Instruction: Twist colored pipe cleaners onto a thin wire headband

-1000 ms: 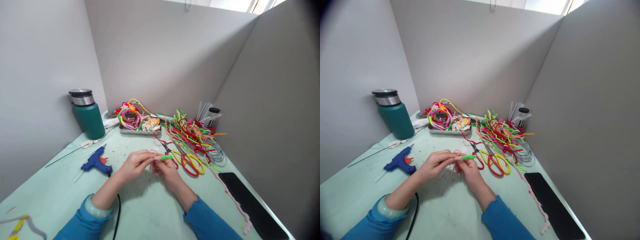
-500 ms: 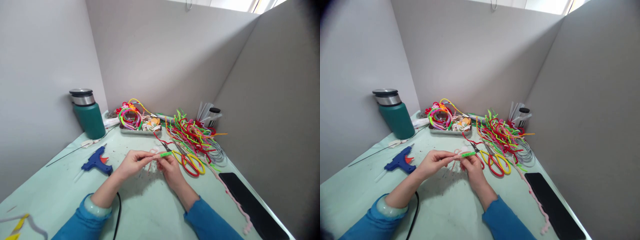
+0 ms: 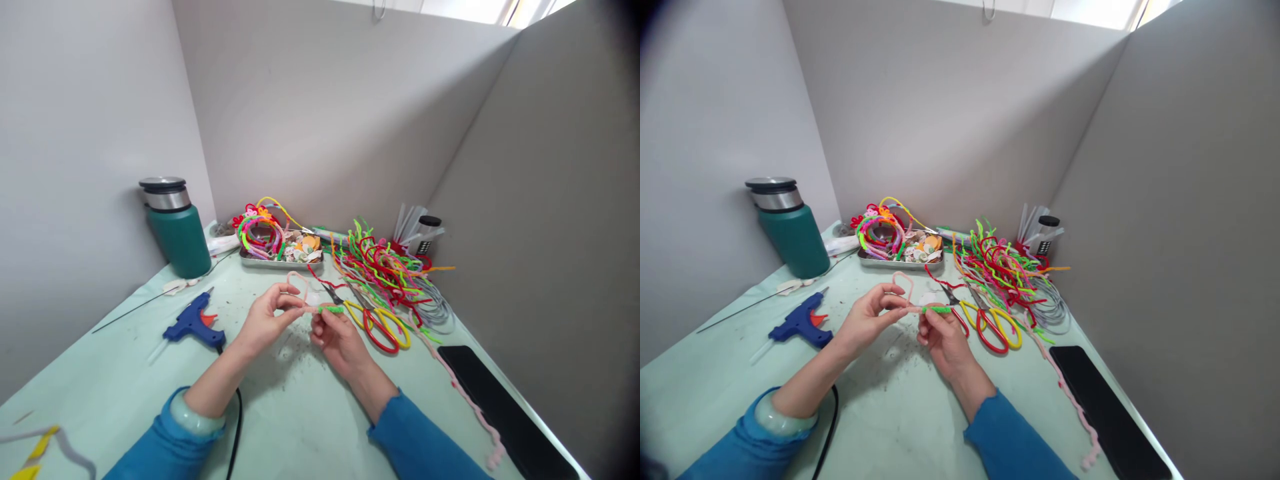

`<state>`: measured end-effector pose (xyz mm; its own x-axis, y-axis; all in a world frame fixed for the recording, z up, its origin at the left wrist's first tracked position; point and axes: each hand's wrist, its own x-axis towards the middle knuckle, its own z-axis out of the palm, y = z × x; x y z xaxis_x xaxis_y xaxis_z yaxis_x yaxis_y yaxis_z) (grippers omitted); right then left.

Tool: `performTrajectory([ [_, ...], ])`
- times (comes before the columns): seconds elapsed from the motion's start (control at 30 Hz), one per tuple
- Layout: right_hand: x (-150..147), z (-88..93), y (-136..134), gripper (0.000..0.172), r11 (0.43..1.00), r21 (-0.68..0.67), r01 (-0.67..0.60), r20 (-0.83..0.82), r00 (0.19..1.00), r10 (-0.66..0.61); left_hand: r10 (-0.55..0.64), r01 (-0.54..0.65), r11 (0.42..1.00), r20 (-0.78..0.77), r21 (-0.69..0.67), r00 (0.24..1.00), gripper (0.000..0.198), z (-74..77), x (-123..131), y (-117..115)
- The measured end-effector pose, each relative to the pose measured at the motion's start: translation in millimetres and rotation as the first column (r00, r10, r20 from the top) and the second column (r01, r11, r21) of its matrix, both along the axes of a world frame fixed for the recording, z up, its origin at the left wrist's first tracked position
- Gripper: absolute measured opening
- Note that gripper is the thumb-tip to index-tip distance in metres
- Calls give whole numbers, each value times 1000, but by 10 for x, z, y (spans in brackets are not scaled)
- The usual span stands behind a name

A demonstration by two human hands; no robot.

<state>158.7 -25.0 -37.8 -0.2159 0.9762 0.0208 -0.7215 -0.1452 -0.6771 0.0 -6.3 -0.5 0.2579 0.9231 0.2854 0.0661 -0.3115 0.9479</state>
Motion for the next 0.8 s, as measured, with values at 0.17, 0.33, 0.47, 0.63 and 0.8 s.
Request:
performTrajectory([
  [0.17,0,-17,14,7,1000,1,-3,4,1000,3,-23,23,998,4,-62,1000,39,-3,-3,13],
  [0.33,6,-26,22,7,1000,-9,7,5,1000,-7,-16,15,996,-19,-91,1000,29,-13,4,30],
  [0.47,13,-37,24,8,1000,-17,12,8,1000,-12,-28,26,999,-67,-41,997,22,7,6,25],
  [0.63,-20,-32,11,11,1000,17,-3,42,999,3,14,-18,1000,-148,-21,989,24,13,16,7],
  [0.8,-68,-20,-3,11,999,39,19,105,994,-23,30,-21,999,-224,40,974,22,-15,27,5],
])
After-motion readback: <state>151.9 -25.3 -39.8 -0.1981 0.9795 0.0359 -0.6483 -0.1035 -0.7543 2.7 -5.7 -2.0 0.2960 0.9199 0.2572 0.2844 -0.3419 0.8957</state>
